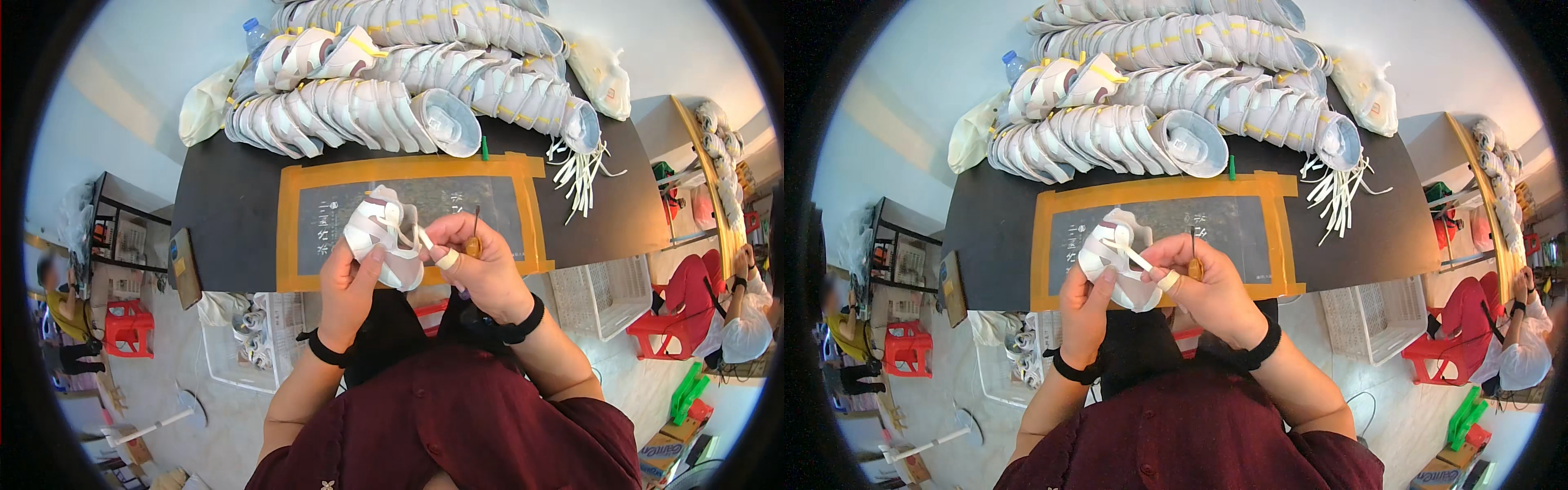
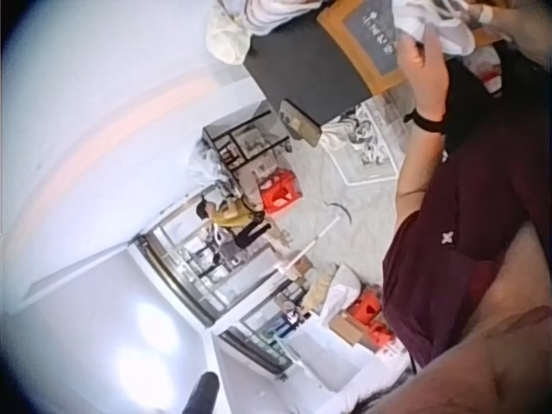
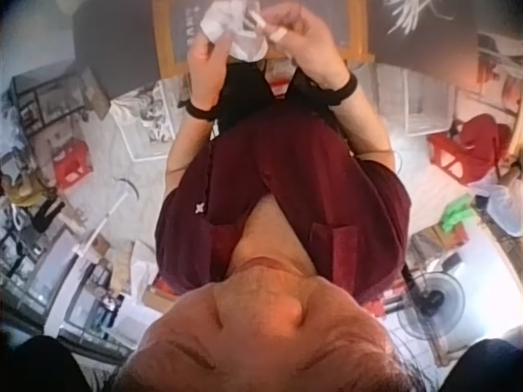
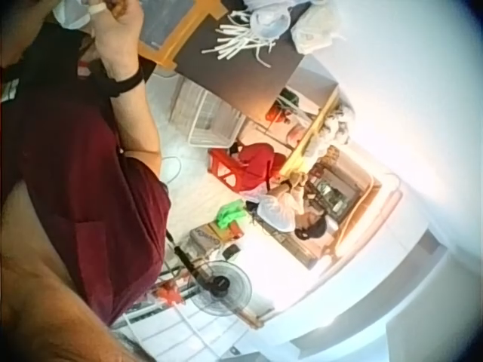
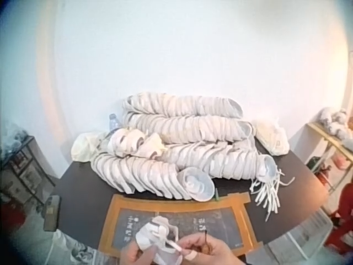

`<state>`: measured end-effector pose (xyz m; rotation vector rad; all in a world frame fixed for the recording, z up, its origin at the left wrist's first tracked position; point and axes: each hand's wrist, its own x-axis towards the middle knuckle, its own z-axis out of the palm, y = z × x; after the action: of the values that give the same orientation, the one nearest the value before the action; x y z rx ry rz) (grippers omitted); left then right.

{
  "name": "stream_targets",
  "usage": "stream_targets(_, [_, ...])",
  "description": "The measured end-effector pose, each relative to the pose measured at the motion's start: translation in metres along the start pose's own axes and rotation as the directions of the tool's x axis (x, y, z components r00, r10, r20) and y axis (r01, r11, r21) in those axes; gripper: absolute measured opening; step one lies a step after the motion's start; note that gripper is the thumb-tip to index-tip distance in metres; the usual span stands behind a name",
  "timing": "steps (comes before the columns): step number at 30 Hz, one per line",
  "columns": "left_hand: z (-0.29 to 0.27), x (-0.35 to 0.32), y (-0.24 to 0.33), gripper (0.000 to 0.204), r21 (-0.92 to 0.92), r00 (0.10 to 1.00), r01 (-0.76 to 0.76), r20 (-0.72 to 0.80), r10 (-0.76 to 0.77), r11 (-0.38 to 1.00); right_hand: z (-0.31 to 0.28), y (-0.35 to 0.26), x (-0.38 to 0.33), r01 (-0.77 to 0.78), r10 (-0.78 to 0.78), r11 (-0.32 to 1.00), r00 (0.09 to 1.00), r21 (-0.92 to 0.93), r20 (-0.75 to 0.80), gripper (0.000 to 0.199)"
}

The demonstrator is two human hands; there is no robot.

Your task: Manually assembling and trimming components of a shoe upper using a small hand tool.

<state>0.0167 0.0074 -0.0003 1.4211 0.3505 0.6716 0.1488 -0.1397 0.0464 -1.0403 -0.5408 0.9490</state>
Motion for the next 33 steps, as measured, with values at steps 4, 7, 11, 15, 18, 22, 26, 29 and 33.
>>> stream_targets(4, [0.002, 0.003, -0.003, 0.034, 0.038, 0.998, 0.002, 0.064, -0.004, 0.999, -0.008, 0.000, -0.005, -0.037, 0.036, 0.998, 0.999, -0.042, -0.041, 0.011])
stream_targets(7, [0.009, 0.004, 0.003, 0.034, 0.117, 0.996, 0.010, 0.091, -0.021, 0.993, -0.017, 0.023, -0.003, 0.029, -0.046, 0.975, 0.996, -0.221, -0.072, 0.010])
stream_targets(11, [0.009, 0.002, 0.001, 0.037, 0.022, 0.993, 0.083, 0.078, -0.085, 0.996, -0.016, 0.042, 0.001, 0.091, -0.138, 0.943, 0.982, -0.320, -0.126, 0.008])
stream_targets(15, [0.014, -0.003, 0.002, 0.038, 0.031, 0.990, 0.115, 0.074, -0.117, 0.993, -0.014, 0.044, 0.007, 0.211, -0.306, 0.797, 0.949, -0.565, -0.077, 0.009])
stream_targets(18, [0.016, -0.007, 0.002, 0.038, 0.011, 0.990, 0.130, 0.059, -0.130, 0.991, -0.009, 0.050, 0.006, 0.180, -0.278, 0.844, 0.952, -0.505, -0.125, 0.008])
stream_targets(22, [0.020, -0.012, 0.003, 0.038, 0.038, 0.994, 0.103, 0.031, -0.104, 0.994, -0.006, 0.057, 0.002, 0.211, -0.309, 0.876, 0.936, -0.434, -0.169, 0.008])
stream_targets(26, [0.015, -0.016, 0.000, 0.039, 0.100, 0.998, 0.058, 0.023, -0.061, 0.993, 0.002, 0.060, 0.002, 0.164, -0.272, 0.893, 0.938, -0.419, -0.214, 0.008])
stream_targets(29, [0.018, -0.018, 0.002, 0.039, 0.113, 0.998, 0.060, 0.023, -0.063, 0.992, 0.001, 0.061, 0.001, 0.188, -0.300, 0.883, 0.931, -0.430, -0.210, 0.008])
stream_targets(33, [0.017, -0.019, -0.001, 0.039, 0.054, 0.997, 0.074, 0.003, -0.074, 0.996, -0.001, 0.063, 0.001, 0.213, -0.318, 0.860, 0.934, -0.465, -0.161, 0.008])
